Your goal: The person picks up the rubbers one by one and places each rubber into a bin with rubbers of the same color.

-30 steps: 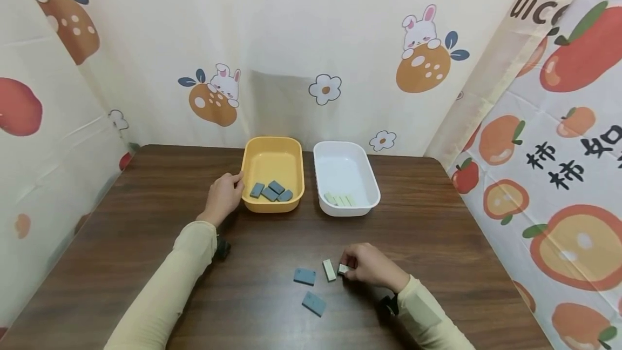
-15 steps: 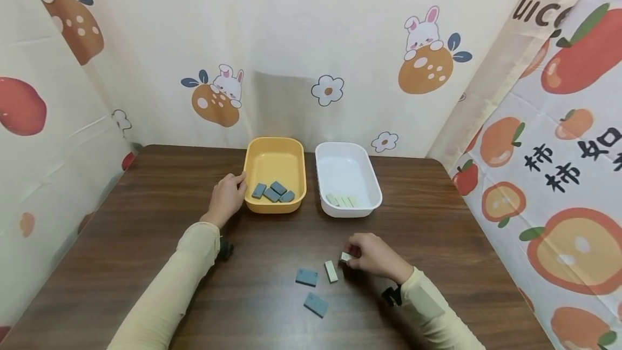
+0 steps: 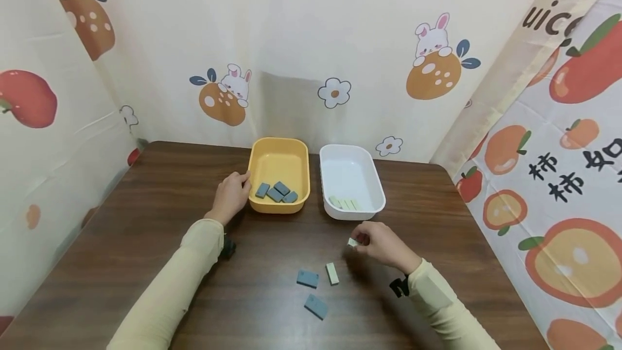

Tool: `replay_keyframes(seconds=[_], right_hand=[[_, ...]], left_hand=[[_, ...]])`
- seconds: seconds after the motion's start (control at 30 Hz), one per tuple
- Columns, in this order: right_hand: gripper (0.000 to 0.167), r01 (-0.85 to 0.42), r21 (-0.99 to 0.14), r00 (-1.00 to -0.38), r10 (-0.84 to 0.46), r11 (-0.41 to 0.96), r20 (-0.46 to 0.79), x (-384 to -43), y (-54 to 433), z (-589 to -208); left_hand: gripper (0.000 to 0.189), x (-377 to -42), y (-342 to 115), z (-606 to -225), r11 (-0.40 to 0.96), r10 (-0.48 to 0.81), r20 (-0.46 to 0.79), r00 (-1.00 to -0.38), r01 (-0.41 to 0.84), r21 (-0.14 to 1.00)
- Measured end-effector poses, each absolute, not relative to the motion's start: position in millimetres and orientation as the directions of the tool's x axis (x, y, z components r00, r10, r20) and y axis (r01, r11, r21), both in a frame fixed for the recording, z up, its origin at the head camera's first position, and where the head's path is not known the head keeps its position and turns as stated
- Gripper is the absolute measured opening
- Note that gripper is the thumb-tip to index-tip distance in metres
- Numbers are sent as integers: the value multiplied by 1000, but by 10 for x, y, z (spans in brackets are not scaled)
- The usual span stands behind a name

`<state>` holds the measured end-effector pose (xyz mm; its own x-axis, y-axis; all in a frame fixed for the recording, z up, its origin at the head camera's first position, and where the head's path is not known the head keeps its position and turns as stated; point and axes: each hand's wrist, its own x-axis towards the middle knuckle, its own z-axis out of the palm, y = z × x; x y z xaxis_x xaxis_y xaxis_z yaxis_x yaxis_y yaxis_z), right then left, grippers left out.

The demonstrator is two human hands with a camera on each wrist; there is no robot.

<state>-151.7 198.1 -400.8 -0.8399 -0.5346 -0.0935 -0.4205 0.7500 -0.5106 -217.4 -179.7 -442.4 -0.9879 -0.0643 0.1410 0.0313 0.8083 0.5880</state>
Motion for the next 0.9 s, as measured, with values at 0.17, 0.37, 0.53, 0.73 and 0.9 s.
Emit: replay_keyframes(seconds=[0.17,0.37,0.53,0.73,0.9], right_hand=[[10,-394,-515,-859,-504,761,-89,-1619,1992,-3930],[10,-399,-528,-872,-489,750,-34,-1717,2003,-3881],[11,-399,-526,-883,-469,751,-2,-1813,2004,-3834],[12,-412,-502,-888,-459,760,33,-1932,2019,-3780],[13,-417,-480,-894,-443,772,64,-2024,2041,-3765]], left_hand=[[40,-2189,-1813,-4428,808,-73,136,-988,22,589],[40,-2175,-1814,-4428,805,-77,128,-989,14,593],[40,-2166,-1803,-4420,808,-73,134,-988,20,589],[39,-2166,-1793,-4430,814,-66,143,-988,30,581],[38,-2164,-1785,-4435,813,-64,149,-987,35,582]])
